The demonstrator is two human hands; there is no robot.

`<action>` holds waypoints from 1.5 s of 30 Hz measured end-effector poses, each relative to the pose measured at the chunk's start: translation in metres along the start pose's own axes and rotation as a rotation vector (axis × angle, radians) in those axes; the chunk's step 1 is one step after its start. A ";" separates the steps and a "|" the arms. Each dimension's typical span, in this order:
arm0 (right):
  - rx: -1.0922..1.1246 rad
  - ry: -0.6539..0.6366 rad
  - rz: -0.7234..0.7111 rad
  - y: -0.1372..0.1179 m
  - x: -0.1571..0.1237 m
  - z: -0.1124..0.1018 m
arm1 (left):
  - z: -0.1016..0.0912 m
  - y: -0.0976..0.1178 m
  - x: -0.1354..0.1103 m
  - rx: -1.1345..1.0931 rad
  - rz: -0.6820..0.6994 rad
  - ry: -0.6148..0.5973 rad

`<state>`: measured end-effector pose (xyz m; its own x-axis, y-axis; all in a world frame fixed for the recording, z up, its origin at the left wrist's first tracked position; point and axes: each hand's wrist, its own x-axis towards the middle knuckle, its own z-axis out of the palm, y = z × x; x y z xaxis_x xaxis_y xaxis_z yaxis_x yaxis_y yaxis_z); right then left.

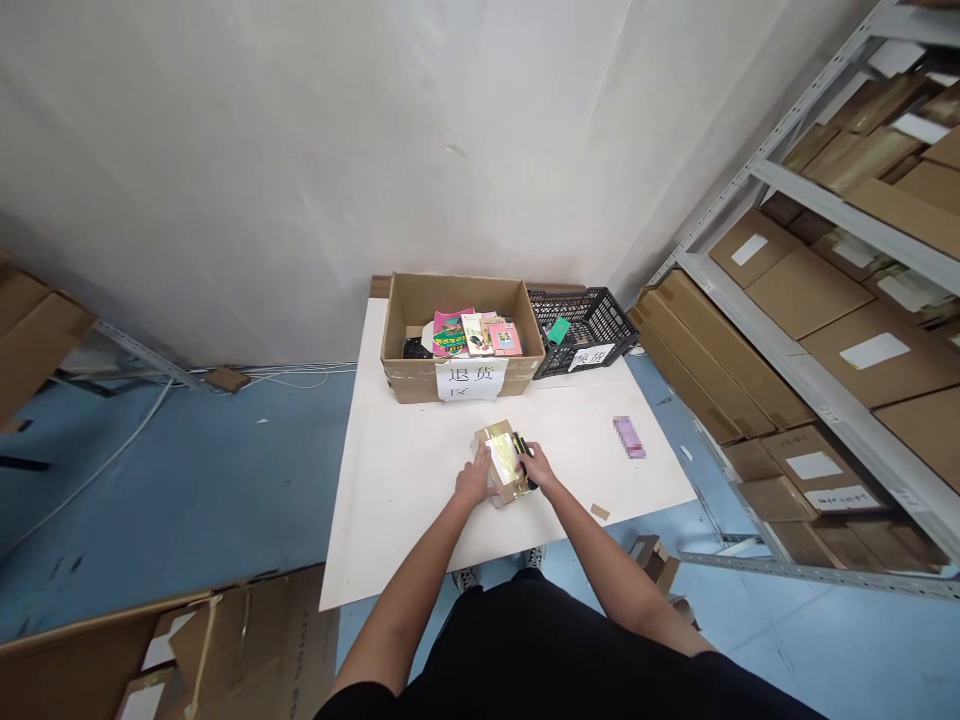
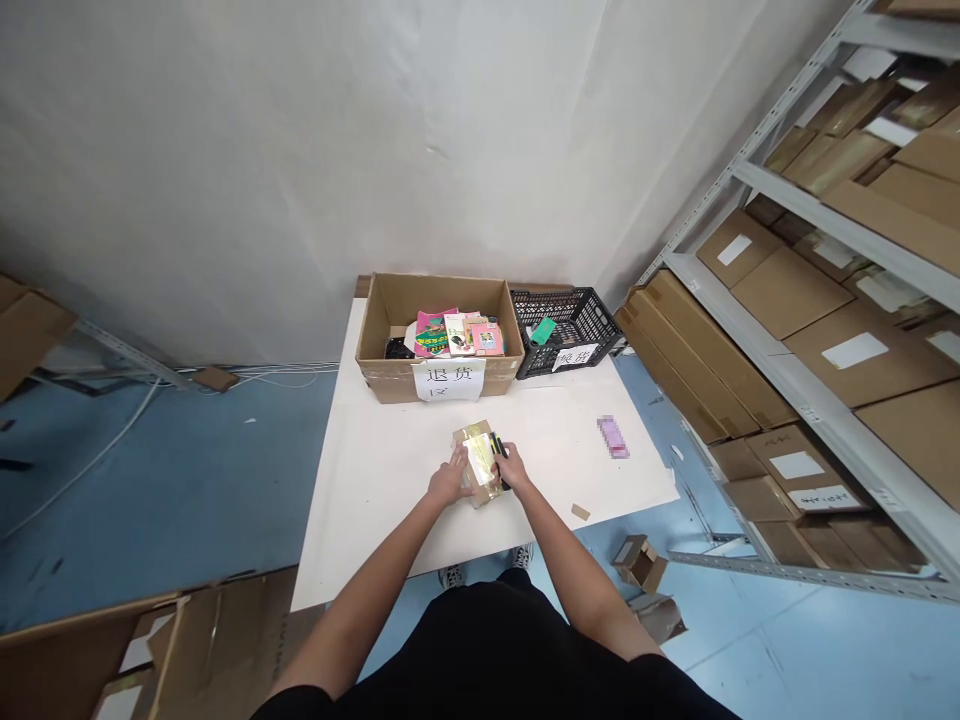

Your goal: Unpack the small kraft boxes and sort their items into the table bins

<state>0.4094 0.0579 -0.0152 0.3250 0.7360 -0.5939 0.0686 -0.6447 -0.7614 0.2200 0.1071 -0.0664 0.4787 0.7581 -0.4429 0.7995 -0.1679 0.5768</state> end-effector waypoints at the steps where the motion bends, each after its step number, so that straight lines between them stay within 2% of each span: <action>1: -0.102 0.014 -0.037 -0.007 0.004 -0.002 | 0.004 0.006 0.000 -0.004 -0.013 0.003; 6: -0.570 0.035 -0.219 -0.037 0.022 0.007 | 0.005 0.022 0.000 0.102 -0.037 -0.032; 11: -0.876 -0.014 -0.260 -0.048 0.020 0.021 | -0.004 0.026 -0.006 0.217 -0.071 -0.099; 14: -0.970 -0.049 -0.268 -0.044 0.012 0.022 | -0.007 0.030 -0.008 0.285 -0.070 -0.113; 18: -1.057 -0.059 -0.196 -0.045 0.004 0.023 | -0.007 0.033 -0.009 0.294 -0.069 -0.090; 24: -1.070 -0.075 -0.141 -0.049 -0.009 0.020 | -0.005 0.029 -0.007 0.307 -0.093 -0.067; 27: -1.080 -0.113 -0.097 -0.035 -0.030 0.009 | -0.002 0.028 -0.005 0.301 -0.118 -0.051; 29: -1.104 -0.145 -0.068 -0.015 -0.052 -0.002 | 0.001 0.029 -0.004 0.289 -0.125 -0.040; 32: -1.176 -0.139 -0.070 0.027 -0.092 -0.022 | 0.002 0.029 -0.004 0.287 -0.122 -0.035; 35: -1.138 -0.159 0.044 0.073 -0.127 -0.047 | 0.003 0.027 -0.006 0.297 -0.111 -0.030; 37: -1.041 -0.073 0.033 0.097 -0.140 -0.063 | 0.004 0.026 -0.007 0.300 -0.102 -0.018; 39: -0.906 0.055 0.018 0.110 -0.140 -0.075 | 0.008 0.029 -0.009 0.312 -0.082 0.002; 41: -0.776 0.176 0.013 0.112 -0.127 -0.081 | 0.017 0.039 -0.011 0.338 -0.066 0.028; 45: -0.608 0.325 0.009 0.089 -0.069 -0.079 | 0.055 0.082 -0.017 0.400 -0.127 0.075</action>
<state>0.4680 -0.0666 -0.0211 0.5877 0.6918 -0.4194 0.5505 -0.7219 -0.4193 0.2974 0.0457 -0.0486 0.3514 0.8296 -0.4339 0.9353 -0.2902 0.2026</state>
